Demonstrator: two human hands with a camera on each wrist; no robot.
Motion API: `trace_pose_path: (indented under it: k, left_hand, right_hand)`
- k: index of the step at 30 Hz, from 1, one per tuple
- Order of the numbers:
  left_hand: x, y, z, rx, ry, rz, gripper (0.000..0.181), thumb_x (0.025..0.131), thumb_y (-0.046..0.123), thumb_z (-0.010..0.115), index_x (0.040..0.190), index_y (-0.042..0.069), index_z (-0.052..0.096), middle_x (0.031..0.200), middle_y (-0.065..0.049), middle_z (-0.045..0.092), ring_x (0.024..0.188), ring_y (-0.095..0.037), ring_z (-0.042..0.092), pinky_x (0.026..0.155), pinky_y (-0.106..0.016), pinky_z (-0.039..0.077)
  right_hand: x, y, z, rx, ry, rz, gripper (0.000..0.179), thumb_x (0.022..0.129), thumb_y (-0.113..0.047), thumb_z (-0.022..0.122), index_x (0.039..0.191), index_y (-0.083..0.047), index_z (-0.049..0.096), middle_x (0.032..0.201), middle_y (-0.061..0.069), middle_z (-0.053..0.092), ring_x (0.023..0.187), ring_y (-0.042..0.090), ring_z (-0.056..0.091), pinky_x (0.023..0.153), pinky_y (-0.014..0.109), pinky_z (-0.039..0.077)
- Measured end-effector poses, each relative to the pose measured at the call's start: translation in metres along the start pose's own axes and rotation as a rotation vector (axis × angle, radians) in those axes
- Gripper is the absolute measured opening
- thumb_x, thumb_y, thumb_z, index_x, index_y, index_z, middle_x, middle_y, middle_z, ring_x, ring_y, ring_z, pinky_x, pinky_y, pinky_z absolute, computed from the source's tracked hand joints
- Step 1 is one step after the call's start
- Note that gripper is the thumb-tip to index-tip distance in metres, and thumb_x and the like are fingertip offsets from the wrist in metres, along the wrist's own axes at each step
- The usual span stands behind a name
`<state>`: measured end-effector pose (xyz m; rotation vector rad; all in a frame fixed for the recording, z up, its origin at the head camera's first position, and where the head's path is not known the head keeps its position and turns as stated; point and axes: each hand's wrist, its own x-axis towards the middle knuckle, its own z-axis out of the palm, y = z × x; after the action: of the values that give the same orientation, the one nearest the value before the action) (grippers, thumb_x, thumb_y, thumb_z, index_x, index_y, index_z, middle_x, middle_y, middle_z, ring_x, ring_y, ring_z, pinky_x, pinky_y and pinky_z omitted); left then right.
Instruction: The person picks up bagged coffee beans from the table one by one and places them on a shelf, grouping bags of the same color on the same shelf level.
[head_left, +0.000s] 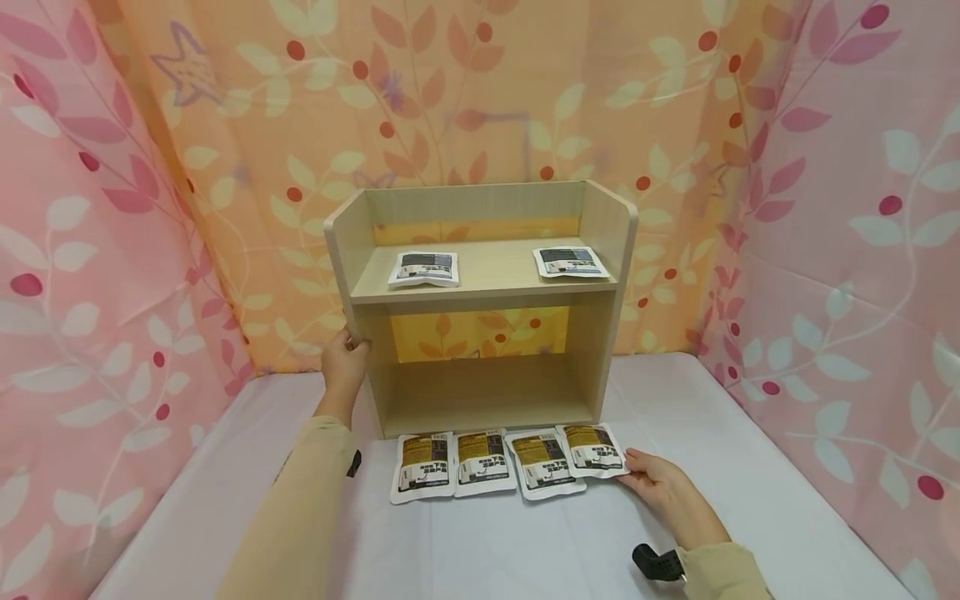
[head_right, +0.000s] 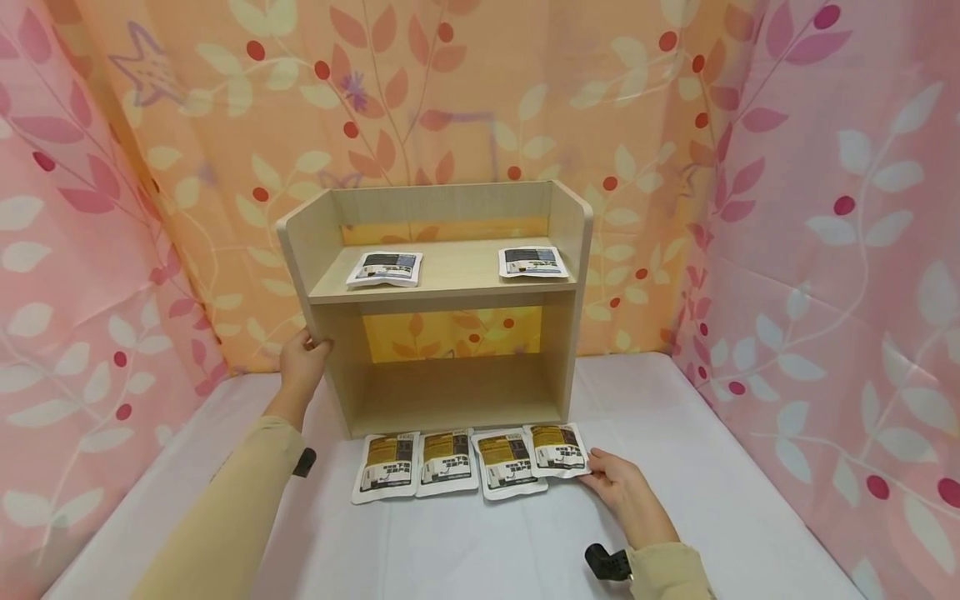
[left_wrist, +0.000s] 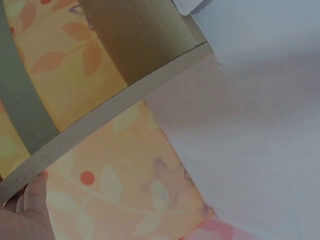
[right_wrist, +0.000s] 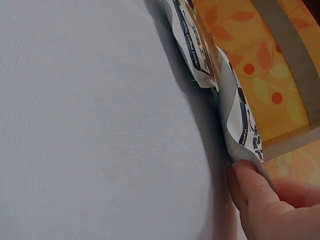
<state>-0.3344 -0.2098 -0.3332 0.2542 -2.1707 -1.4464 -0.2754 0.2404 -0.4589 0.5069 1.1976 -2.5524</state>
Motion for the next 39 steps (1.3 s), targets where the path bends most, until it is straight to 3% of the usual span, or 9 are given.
trace_pose_path:
  k: [7,14,20,31,39]
  left_hand:
    - [0.001,-0.001,0.001,0.004,0.011,0.008,0.043,0.091,0.004,0.052,0.133,-0.001,0.056,0.119,-0.029,0.061,0.104,-0.036,0.059,0.087,-0.044,0.047]
    - [-0.001,-0.001,0.001,0.038,0.037,0.025,0.036,0.09,0.005,0.053,0.125,-0.002,0.061,0.111,-0.029,0.065,0.095,-0.035,0.06,0.08,-0.041,0.046]
    - [-0.003,0.0,0.0,0.035,0.037,0.026,0.036,0.091,0.004,0.053,0.125,-0.002,0.061,0.113,-0.029,0.064,0.097,-0.037,0.059,0.083,-0.044,0.046]
    - [-0.004,0.0,0.0,0.02,0.043,0.022,0.033,0.091,0.005,0.053,0.122,-0.002,0.062,0.112,-0.029,0.064,0.097,-0.037,0.059,0.083,-0.045,0.047]
    - [-0.002,-0.002,0.001,0.073,0.054,0.066,0.026,0.09,0.004,0.054,0.114,-0.004,0.062,0.103,-0.029,0.066,0.089,-0.036,0.061,0.071,-0.037,0.046]
  right_hand:
    - [-0.001,0.0,0.001,-0.013,-0.008,-0.003,0.067,0.096,0.015,0.026,0.151,0.001,-0.01,0.158,0.019,-0.008,0.143,0.03,0.002,0.11,0.038,0.017]
    - [-0.005,-0.002,0.003,-0.045,-0.007,-0.012,0.068,0.095,0.016,0.028,0.151,0.001,-0.007,0.159,0.019,-0.005,0.142,0.029,0.005,0.108,0.037,0.021]
    - [-0.007,-0.003,0.008,-0.033,-0.007,-0.01,0.068,0.095,0.016,0.03,0.152,0.002,-0.005,0.159,0.021,-0.003,0.142,0.03,0.007,0.106,0.037,0.025]
    - [-0.005,-0.001,0.018,-0.005,-0.069,0.005,0.07,0.096,0.015,0.031,0.152,0.0,-0.008,0.158,0.023,-0.006,0.143,0.032,0.005,0.105,0.036,0.024]
    - [-0.004,-0.001,0.025,-0.016,-0.091,0.006,0.067,0.096,0.015,0.026,0.151,0.001,-0.009,0.158,0.022,-0.007,0.142,0.031,0.004,0.106,0.035,0.023]
